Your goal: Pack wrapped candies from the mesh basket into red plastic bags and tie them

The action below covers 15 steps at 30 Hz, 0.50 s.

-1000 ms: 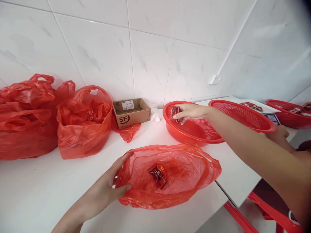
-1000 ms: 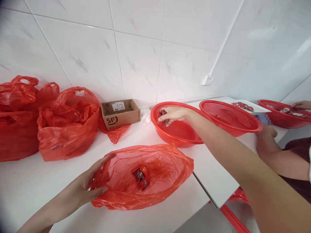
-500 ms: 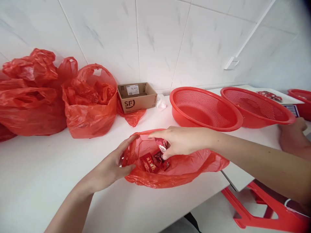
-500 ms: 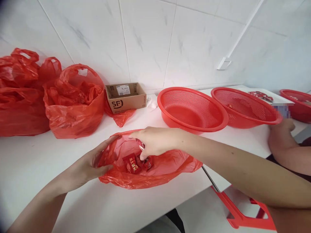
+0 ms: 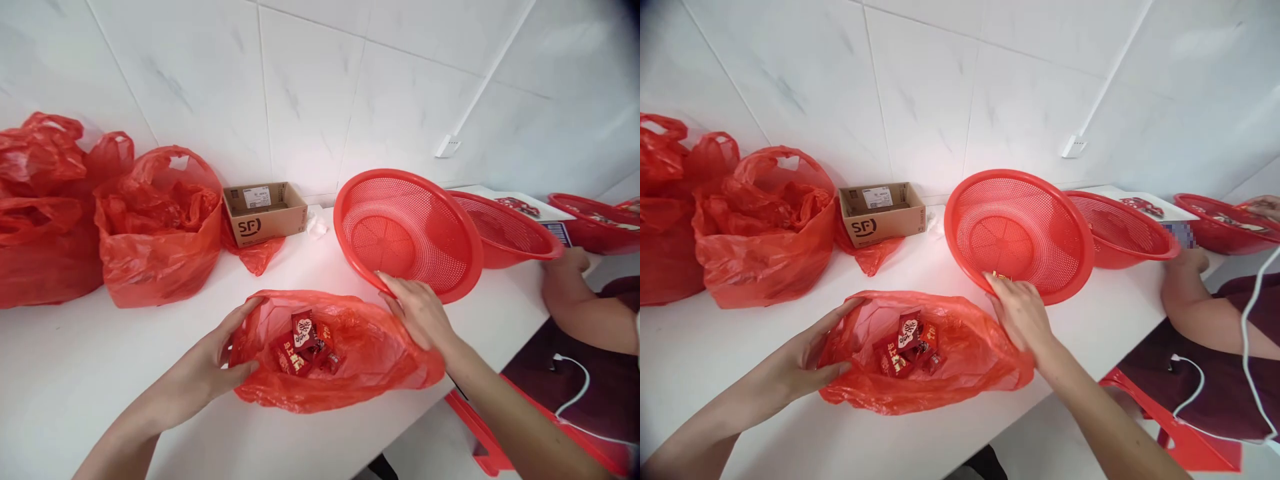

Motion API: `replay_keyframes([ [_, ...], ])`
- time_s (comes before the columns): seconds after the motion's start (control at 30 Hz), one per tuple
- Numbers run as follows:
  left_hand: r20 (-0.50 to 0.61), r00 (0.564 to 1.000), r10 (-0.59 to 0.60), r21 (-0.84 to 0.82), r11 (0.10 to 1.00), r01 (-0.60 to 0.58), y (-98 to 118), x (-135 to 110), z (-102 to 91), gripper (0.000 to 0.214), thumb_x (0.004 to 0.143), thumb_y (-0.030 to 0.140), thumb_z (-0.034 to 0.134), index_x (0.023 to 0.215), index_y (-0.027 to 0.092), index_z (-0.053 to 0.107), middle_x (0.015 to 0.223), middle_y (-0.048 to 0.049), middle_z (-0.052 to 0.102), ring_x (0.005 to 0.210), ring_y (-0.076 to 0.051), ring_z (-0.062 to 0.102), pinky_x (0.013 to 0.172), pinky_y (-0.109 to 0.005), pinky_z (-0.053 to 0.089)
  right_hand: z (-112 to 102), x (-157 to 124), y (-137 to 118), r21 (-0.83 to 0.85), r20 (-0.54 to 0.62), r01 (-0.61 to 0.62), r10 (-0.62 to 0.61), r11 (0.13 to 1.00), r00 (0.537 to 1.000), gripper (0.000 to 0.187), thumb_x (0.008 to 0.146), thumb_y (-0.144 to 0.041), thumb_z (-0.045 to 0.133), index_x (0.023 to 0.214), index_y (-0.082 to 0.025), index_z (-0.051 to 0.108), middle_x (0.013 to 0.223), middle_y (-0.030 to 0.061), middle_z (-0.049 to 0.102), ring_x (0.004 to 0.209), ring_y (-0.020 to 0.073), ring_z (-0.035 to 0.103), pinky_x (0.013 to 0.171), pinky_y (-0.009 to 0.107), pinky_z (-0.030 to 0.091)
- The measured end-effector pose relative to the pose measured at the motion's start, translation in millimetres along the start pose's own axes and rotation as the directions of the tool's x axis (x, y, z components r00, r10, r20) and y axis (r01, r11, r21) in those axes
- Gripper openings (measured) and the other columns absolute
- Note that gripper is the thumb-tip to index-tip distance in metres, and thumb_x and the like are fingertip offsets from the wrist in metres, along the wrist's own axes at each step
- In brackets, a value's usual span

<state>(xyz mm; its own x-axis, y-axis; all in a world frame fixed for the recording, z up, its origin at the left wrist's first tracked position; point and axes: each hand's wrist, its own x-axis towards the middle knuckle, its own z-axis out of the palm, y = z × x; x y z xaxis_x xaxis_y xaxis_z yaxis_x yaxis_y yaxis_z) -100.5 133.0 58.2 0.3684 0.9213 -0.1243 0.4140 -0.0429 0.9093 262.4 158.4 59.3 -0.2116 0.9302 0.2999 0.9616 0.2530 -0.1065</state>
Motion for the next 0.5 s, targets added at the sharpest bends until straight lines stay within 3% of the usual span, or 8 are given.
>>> replay_keyframes([
  [0.1,0.086,0.995,-0.051,-0.086,0.995,0.059,-1.1,2.2,0.9,0.076,0.089,0.038,0.061,0.152,0.044,0.018,0.162,0.0047,0.024,0.143,-0.026,0.033,0.111,-0.037,0.041,13.4,-21.5,-8.9,-0.036,-0.014,0.061,-0.061,0.998,0.998,0.049,0.095,-0.013,0.034,0.137,-0.032,0.050,0.124,0.0036,0.067,0.108,0.0254,0.063,0.092,0.048,0.046],
  [0.2,0.086,0.993,-0.075,-0.109,0.990,0.084,-2.9,3.9,2.3,0.077,0.088,0.039,0.062,0.152,0.043,0.019,0.162,0.0042,0.024,0.143,-0.028,0.033,0.111,-0.037,0.041,9.6,-25.9,-16.7,-0.054,0.001,0.074,-0.074,0.996,0.997,0.056,0.091,-0.007,0.035,0.134,-0.038,0.052,0.124,0.0011,0.067,0.106,0.0252,0.063,0.093,0.050,0.045],
  [0.37,0.066,0.995,-0.070,-0.056,0.996,0.074,-6.0,5.6,3.4,0.076,0.087,0.042,0.062,0.151,0.044,0.021,0.162,0.0050,0.023,0.144,-0.027,0.031,0.113,-0.039,0.037,-6.6,-9.6,-19.9,-0.040,0.075,0.030,-0.027,0.999,0.997,0.048,0.096,-0.013,0.032,0.134,-0.030,0.056,0.119,0.0055,0.069,0.104,0.0265,0.064,0.092,0.047,0.046],
  [0.5,0.034,0.998,-0.045,0.050,0.998,0.043,-0.9,5.3,2.2,0.077,0.086,0.045,0.063,0.151,0.042,0.024,0.162,0.0031,0.021,0.147,-0.030,0.023,0.116,-0.045,0.029,-25.3,22.8,-10.1,-0.006,0.135,-0.093,0.093,0.996,0.987,0.041,0.097,-0.029,0.042,0.136,-0.025,0.055,0.125,0.0089,0.067,0.110,0.0291,0.064,0.092,0.044,0.049],
])
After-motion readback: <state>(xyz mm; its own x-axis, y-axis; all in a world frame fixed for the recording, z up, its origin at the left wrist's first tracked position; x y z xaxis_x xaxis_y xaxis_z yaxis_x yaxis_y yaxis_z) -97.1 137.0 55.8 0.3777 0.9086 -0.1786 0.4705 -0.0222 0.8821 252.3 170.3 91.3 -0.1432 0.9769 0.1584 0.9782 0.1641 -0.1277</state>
